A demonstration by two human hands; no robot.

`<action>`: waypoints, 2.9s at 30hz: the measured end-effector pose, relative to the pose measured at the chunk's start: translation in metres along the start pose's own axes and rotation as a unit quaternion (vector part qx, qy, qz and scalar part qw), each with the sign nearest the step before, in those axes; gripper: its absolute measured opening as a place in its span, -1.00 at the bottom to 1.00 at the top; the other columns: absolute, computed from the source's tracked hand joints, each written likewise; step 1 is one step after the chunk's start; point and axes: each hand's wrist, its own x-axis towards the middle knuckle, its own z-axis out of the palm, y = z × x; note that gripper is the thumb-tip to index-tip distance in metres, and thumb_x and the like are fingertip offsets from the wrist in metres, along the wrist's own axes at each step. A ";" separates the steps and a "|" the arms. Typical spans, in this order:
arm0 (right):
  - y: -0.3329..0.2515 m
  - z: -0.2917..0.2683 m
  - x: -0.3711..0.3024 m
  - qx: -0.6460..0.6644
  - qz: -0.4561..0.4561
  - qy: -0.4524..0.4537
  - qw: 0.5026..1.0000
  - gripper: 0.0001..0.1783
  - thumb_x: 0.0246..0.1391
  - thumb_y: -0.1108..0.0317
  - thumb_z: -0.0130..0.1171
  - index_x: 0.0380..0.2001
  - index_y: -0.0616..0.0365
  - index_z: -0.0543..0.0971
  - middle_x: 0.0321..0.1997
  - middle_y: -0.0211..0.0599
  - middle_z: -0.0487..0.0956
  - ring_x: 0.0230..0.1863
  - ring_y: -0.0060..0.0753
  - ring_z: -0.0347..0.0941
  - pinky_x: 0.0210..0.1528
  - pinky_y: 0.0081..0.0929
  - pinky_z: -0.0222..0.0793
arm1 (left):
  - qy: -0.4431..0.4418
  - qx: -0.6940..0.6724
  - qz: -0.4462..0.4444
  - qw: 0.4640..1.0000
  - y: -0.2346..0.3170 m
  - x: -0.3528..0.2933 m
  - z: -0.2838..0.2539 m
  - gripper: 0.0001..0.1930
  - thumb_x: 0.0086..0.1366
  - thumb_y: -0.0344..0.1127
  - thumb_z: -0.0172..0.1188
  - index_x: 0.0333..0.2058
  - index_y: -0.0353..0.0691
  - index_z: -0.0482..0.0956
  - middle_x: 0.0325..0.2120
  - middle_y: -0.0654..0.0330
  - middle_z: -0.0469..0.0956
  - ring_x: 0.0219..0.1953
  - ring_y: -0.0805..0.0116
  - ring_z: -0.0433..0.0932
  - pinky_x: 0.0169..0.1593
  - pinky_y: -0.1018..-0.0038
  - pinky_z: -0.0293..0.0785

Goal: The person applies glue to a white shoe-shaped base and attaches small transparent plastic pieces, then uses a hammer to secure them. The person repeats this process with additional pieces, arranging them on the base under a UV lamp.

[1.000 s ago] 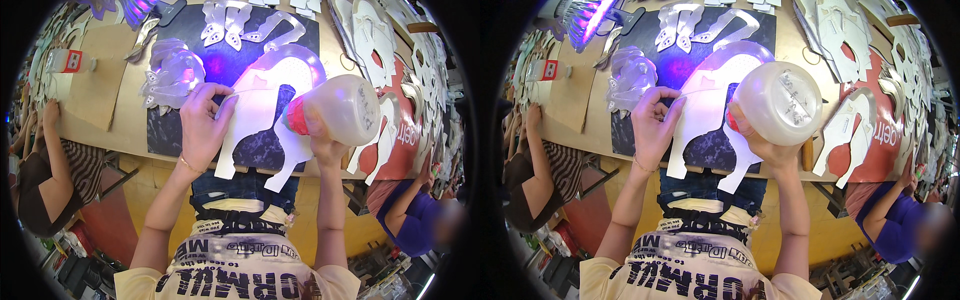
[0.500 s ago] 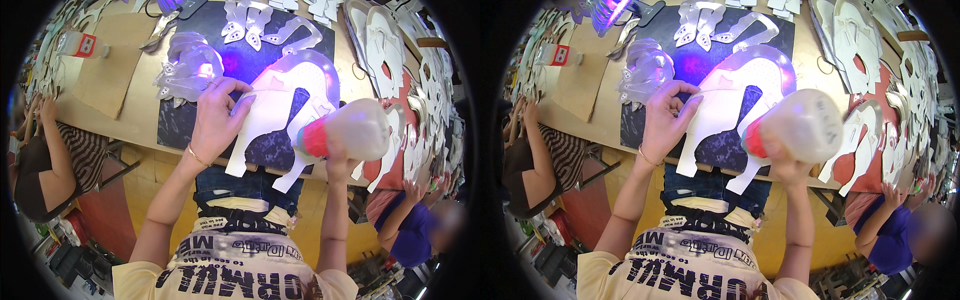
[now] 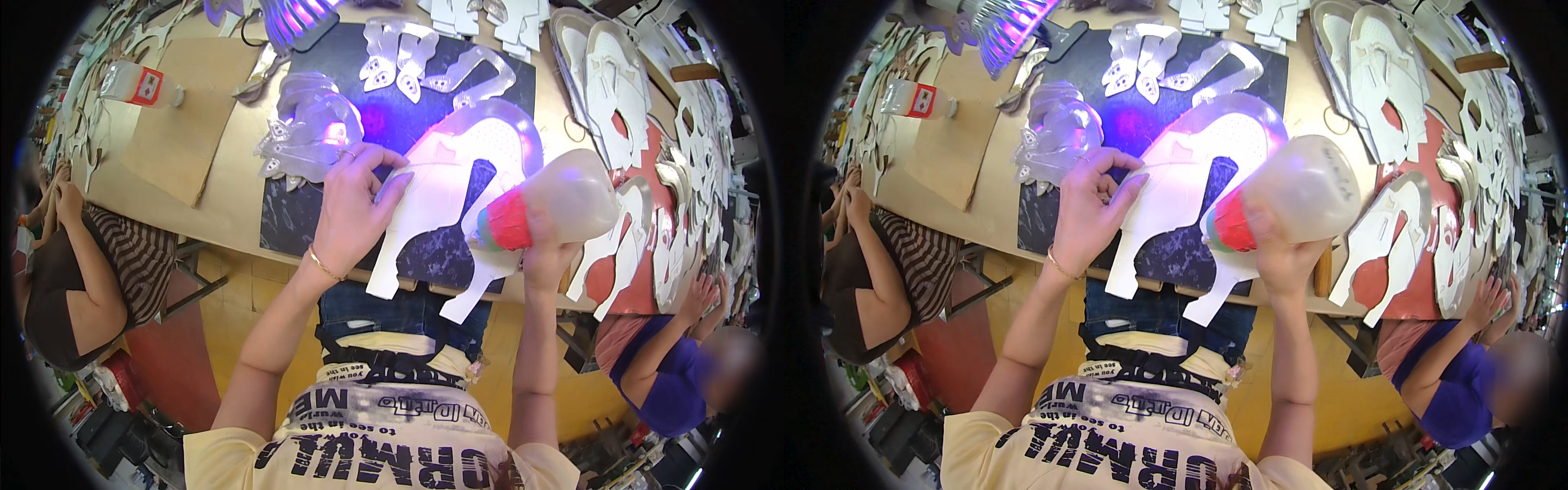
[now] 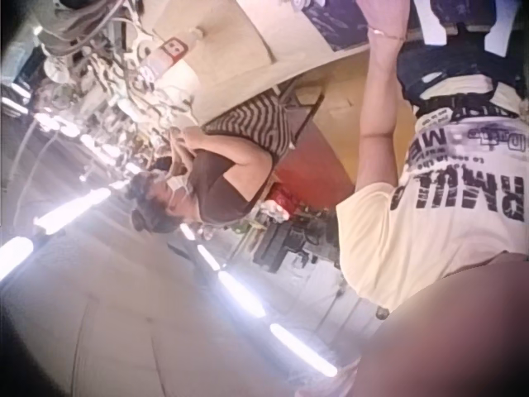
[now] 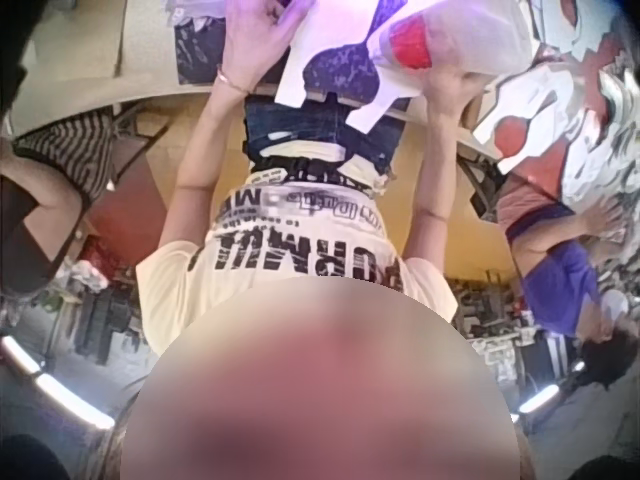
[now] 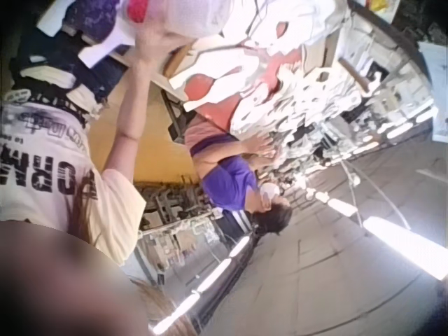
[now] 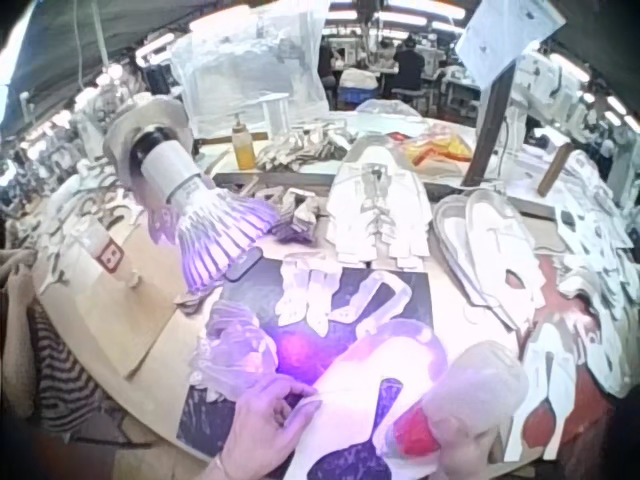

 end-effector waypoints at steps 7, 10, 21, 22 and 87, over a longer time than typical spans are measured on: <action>0.014 0.022 0.020 -0.087 -0.111 0.002 0.990 -0.46 -0.12 0.20 0.56 -0.12 0.26 0.58 -0.22 -0.30 0.64 -0.23 -0.41 0.59 -0.09 -0.44 0.49 | -0.003 -0.013 -0.017 1.000 0.005 -0.002 -0.001 -0.84 0.18 -0.40 0.32 -0.29 -0.33 0.63 -0.35 0.11 0.54 -0.62 0.38 0.38 -0.41 0.41 0.35; 0.014 0.023 0.020 -0.142 -0.157 -0.035 0.977 -0.52 -0.15 0.19 0.56 -0.19 0.20 0.63 -0.26 -0.29 0.66 -0.25 -0.36 0.61 -0.12 -0.43 0.49 | 0.004 -0.011 -0.002 1.000 0.003 -0.002 -0.001 -0.84 0.19 -0.41 0.32 -0.28 -0.33 0.62 -0.33 0.13 0.54 -0.63 0.43 0.37 -0.45 0.46 0.33; 0.009 0.027 0.021 -0.204 -0.194 -0.080 0.956 -0.49 -0.15 0.12 0.55 -0.20 0.20 0.62 -0.26 -0.28 0.66 -0.25 -0.30 0.61 -0.11 -0.38 0.49 | 0.010 -0.002 0.018 1.000 0.001 -0.002 0.000 -0.85 0.20 -0.42 0.34 -0.30 -0.36 0.62 -0.29 0.13 0.57 -0.65 0.52 0.37 -0.52 0.55 0.30; 0.008 0.027 0.022 -0.206 -0.221 -0.093 0.949 -0.48 -0.15 0.11 0.55 -0.19 0.21 0.62 -0.25 -0.28 0.66 -0.25 -0.30 0.61 -0.11 -0.39 0.49 | 0.009 -0.004 0.015 1.000 0.002 -0.001 -0.001 -0.85 0.20 -0.42 0.34 -0.31 -0.36 0.62 -0.29 0.14 0.57 -0.65 0.52 0.37 -0.52 0.55 0.31; 0.016 0.031 0.052 -0.174 -0.143 -0.032 0.974 -0.48 -0.10 0.15 0.56 -0.16 0.23 0.60 -0.29 -0.31 0.67 -0.28 -0.38 0.62 -0.13 -0.42 0.52 | -0.095 -0.231 -0.177 0.952 -0.002 -0.018 -0.002 -0.58 0.29 -0.50 0.29 0.11 -0.41 0.50 -0.41 0.24 0.55 -0.43 0.62 0.58 -0.33 0.65 0.60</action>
